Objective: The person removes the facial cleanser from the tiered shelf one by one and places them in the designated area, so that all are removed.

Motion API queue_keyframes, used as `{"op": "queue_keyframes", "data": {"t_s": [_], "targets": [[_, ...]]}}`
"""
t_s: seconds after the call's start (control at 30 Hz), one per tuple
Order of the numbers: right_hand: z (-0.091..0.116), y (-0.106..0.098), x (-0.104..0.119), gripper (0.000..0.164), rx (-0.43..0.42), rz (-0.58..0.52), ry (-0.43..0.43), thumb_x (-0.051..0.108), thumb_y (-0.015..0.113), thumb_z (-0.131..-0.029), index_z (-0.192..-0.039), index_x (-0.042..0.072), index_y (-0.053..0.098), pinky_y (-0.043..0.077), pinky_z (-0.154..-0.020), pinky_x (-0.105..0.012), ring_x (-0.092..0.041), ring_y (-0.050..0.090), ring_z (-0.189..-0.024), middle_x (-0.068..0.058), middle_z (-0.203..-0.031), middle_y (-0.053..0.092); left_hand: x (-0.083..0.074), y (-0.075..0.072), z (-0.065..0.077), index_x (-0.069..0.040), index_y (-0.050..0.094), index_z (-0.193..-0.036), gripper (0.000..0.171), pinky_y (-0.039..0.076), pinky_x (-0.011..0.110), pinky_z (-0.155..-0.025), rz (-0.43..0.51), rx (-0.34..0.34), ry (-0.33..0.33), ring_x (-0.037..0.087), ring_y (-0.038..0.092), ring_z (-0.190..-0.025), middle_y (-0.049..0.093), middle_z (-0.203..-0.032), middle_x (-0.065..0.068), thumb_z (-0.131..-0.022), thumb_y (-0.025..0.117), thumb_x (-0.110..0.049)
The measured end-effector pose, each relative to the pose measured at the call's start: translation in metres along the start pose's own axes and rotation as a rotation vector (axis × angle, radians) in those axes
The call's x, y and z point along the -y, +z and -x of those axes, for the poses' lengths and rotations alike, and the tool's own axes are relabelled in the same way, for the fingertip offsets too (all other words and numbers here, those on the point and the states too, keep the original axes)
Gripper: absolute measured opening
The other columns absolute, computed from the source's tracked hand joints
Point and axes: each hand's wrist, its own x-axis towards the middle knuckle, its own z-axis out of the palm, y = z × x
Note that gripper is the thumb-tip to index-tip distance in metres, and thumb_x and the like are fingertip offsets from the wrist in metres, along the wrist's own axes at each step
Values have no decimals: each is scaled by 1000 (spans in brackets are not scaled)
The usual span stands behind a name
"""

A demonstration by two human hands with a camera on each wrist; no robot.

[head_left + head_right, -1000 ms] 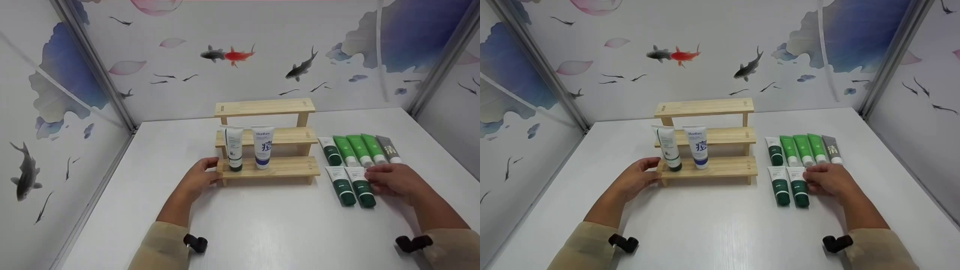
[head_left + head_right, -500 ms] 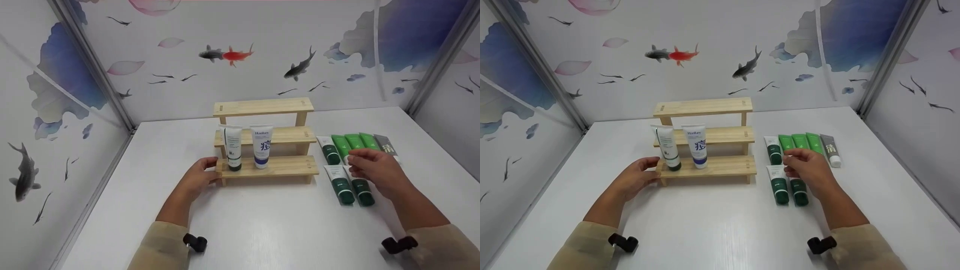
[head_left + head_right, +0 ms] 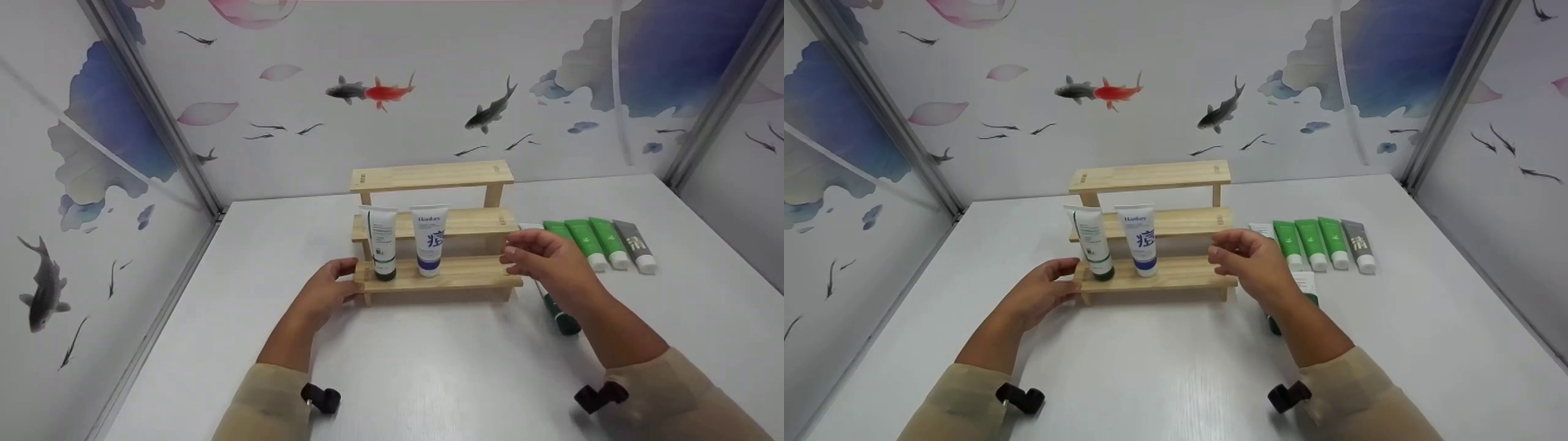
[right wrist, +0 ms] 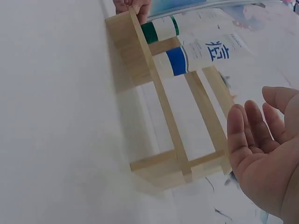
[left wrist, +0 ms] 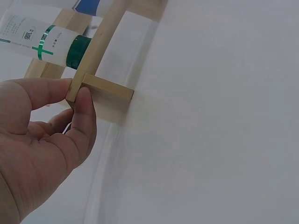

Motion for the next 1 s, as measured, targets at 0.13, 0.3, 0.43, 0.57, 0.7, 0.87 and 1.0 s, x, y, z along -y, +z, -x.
{"op": "queue_keyframes", "data": {"t_s": [0.13, 0.3, 0.43, 0.57, 0.7, 0.87, 1.0], "targets": [[-9, 17, 6, 47, 16, -26, -26, 24, 79, -99, -134, -2, 63, 65, -92, -27, -13, 74, -107, -2, -115, 75, 1, 0, -1, -10, 48, -157, 63, 56, 40, -113, 9, 3, -2, 26, 63, -136, 49, -163, 11, -98, 68, -4], [-20, 36, 10, 50, 28, -50, -33, 23, 79, -99, -138, -3, 61, 64, -95, -27, -15, 73, -112, -4, -121, 75, 1, 0, -1, -12, 48, -158, 64, 55, 40, -115, 14, -1, -9, 25, 63, -136, 49, -163, 9, -98, 69, -5], [-29, 50, 11, 46, 20, -52, -40, 22, 79, -98, -136, 0, 65, 63, -97, -26, -14, 71, -115, -7, -126, 74, 0, -1, -2, -12, 48, -158, 64, 55, 40, -115, 15, 0, -11, 25, 62, -136, 49, -162, 8, -98, 70, -5], [-37, 61, 12, 42, 19, -88, -43, 20, 79, -98, -134, 3, 66, 62, -100, -27, -15, 70, -120, -12, -132, 72, 1, 0, -2, -12, 49, -157, 63, 56, 40, -114, 18, 1, -15, 25, 62, -137, 49, -162, 9, -98, 70, -4], [-42, 73, 14, 39, 16, -97, -42, 17, 78, -98, -134, 6, 68, 61, -100, -25, -18, 68, -122, -10, -132, 72, 1, 0, -2, -12, 49, -156, 62, 56, 39, -114, 15, -4, -15, 26, 63, -137, 49, -162, 9, -98, 69, -5], [-45, 86, 18, 36, 8, -41, -30, 12, 75, -99, -134, 10, 69, 59, -102, -24, -21, 67, -123, -9, -133, 72, 0, -1, -2, -12, 49, -156, 62, 56, 39, -114, 11, -1, -16, 26, 63, -137, 48, -163, 9, -98, 69, -5], [-47, 92, 19, 35, -8, -12, 7, 14, 75, -100, -135, 14, 69, 58, -108, -30, -23, 66, -126, -7, -135, 71, 1, 0, -3, -11, 48, -157, 62, 56, 39, -114, 11, 5, -10, 26, 63, -137, 48, -163, 10, -98, 69, -5]]}}
